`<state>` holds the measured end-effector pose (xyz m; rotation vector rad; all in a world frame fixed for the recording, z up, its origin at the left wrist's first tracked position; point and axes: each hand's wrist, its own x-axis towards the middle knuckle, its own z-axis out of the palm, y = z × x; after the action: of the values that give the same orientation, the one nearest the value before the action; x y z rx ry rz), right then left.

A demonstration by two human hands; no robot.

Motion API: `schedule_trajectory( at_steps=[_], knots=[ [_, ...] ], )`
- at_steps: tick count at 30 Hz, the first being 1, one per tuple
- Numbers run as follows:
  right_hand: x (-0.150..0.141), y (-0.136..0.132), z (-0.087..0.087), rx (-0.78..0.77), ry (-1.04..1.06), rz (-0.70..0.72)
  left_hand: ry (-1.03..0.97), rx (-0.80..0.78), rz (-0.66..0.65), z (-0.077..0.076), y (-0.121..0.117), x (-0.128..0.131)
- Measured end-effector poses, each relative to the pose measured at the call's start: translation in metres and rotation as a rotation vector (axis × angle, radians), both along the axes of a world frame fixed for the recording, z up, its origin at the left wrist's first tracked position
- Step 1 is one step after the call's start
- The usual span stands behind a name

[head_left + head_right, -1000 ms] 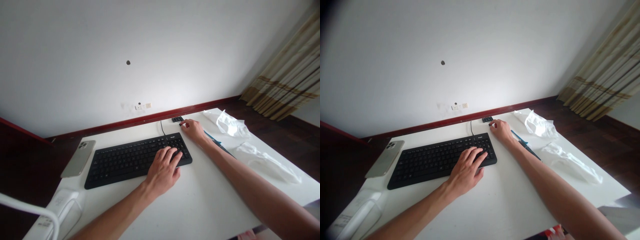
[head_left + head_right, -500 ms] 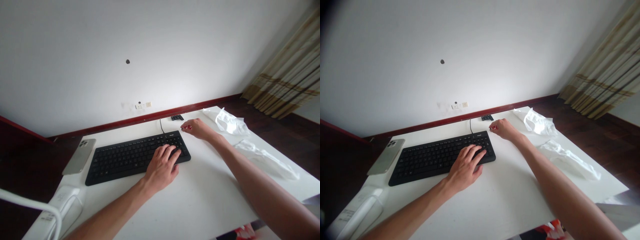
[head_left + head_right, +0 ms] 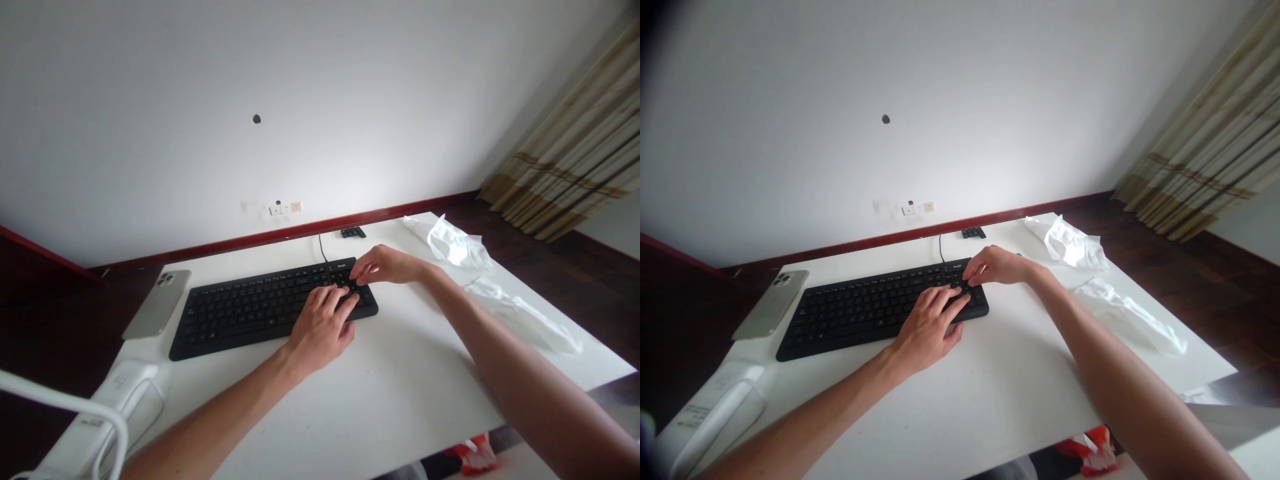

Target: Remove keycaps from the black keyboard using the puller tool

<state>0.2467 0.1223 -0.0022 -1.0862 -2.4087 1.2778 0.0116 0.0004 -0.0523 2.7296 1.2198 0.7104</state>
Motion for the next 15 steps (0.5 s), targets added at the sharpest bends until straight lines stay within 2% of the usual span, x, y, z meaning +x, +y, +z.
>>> schedule_trajectory(
  at_steps=[9,15],
  knots=[
    [-0.012,-0.014,0.013,0.136,-0.117,-0.035,-0.004,-0.006,-0.003,0.001,-0.001,-0.001],
    [-0.019,-0.021,0.015,0.201,-0.174,-0.046,0.011,-0.008,0.002,0.001,0.000,-0.001]
  ],
)
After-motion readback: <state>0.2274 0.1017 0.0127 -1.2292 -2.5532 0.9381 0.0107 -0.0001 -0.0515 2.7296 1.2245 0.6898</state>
